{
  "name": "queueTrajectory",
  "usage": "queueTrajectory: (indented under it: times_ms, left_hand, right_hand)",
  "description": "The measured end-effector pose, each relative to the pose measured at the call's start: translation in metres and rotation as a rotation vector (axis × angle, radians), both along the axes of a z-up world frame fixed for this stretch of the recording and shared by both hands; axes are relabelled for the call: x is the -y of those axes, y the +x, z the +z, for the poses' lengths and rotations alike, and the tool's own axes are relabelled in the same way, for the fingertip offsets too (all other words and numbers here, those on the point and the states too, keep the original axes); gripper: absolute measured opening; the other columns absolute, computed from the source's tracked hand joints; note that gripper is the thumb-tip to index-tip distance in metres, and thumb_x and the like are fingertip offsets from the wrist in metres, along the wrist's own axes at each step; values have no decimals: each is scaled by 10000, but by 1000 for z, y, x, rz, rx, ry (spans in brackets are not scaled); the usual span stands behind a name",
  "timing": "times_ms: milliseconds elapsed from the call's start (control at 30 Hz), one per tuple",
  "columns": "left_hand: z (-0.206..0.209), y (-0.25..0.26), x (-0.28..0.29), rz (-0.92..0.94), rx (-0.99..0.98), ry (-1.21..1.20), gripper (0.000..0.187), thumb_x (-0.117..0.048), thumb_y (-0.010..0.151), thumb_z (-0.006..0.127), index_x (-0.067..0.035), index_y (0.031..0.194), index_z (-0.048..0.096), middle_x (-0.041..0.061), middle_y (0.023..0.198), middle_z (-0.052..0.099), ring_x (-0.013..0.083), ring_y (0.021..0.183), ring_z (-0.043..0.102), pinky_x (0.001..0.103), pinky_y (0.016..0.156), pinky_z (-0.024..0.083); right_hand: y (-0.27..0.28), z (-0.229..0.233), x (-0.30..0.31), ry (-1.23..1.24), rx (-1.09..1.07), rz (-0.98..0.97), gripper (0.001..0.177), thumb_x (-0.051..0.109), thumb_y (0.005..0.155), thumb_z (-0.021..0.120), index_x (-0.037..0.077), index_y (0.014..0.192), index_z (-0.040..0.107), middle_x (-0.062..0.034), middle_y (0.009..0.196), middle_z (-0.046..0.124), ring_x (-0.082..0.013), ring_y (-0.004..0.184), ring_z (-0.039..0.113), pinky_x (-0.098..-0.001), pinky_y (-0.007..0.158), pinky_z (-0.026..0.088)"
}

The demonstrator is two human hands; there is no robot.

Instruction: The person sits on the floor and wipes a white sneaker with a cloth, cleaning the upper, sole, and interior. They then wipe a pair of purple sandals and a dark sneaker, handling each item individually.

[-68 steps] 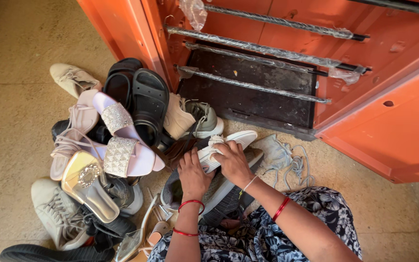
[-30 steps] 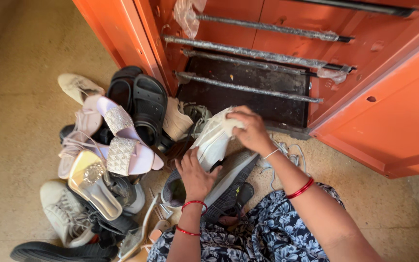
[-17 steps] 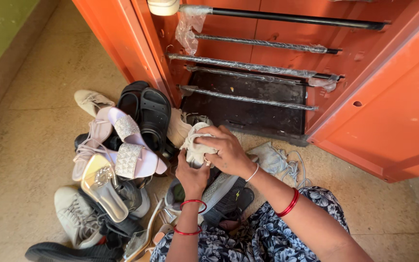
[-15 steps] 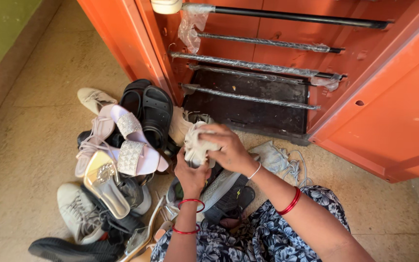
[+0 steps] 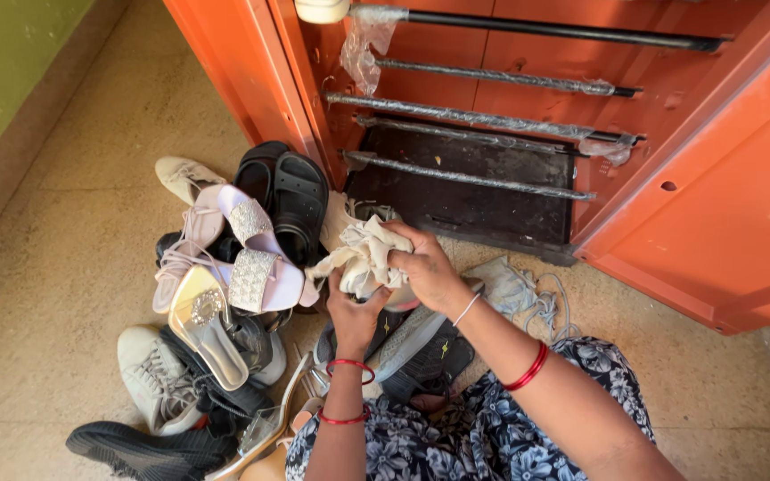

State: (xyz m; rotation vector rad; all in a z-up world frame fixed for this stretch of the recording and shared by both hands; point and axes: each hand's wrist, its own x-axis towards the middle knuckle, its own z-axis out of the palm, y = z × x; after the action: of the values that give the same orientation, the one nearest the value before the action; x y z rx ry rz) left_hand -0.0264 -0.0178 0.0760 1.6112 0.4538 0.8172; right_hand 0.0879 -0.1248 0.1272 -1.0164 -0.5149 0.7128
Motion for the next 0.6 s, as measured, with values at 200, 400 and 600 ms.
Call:
queueTrajectory:
  times_ms: [200,400,600]
  left_hand:
    - [-24,-6,-14,-64,-74,355,389,-75,810,782,-41,1191,716,136,1177,777,281,1122,754,374,971,563]
    - [-25,-33,-26,-5,-42,545,597,-36,754,761,39,1318,579,243,1354,615,360,1167,642,415,1013,490]
    - [-34,-48,-29,-90,-174,-1,662,13,762,755,-22,1398,575,97,1247,721,190,1129,670,315,1000,505]
  right_hand:
    - [-35,-20,-1,-485,987,-157,354,-39,823,691,68,1153,763,-41,1283,673,-245,1141,653,-359,1004,554]
    - [-54,-44,-5,-289,1005,-66,316,-115,877,623,23,1145,715,-117,1429,605,-278,1233,659,-349,968,591]
    - [-33,-86,3,-543,1126,-260,416,-153,752,658,87,1075,760,-66,1370,642,-317,1252,620,-327,1026,570]
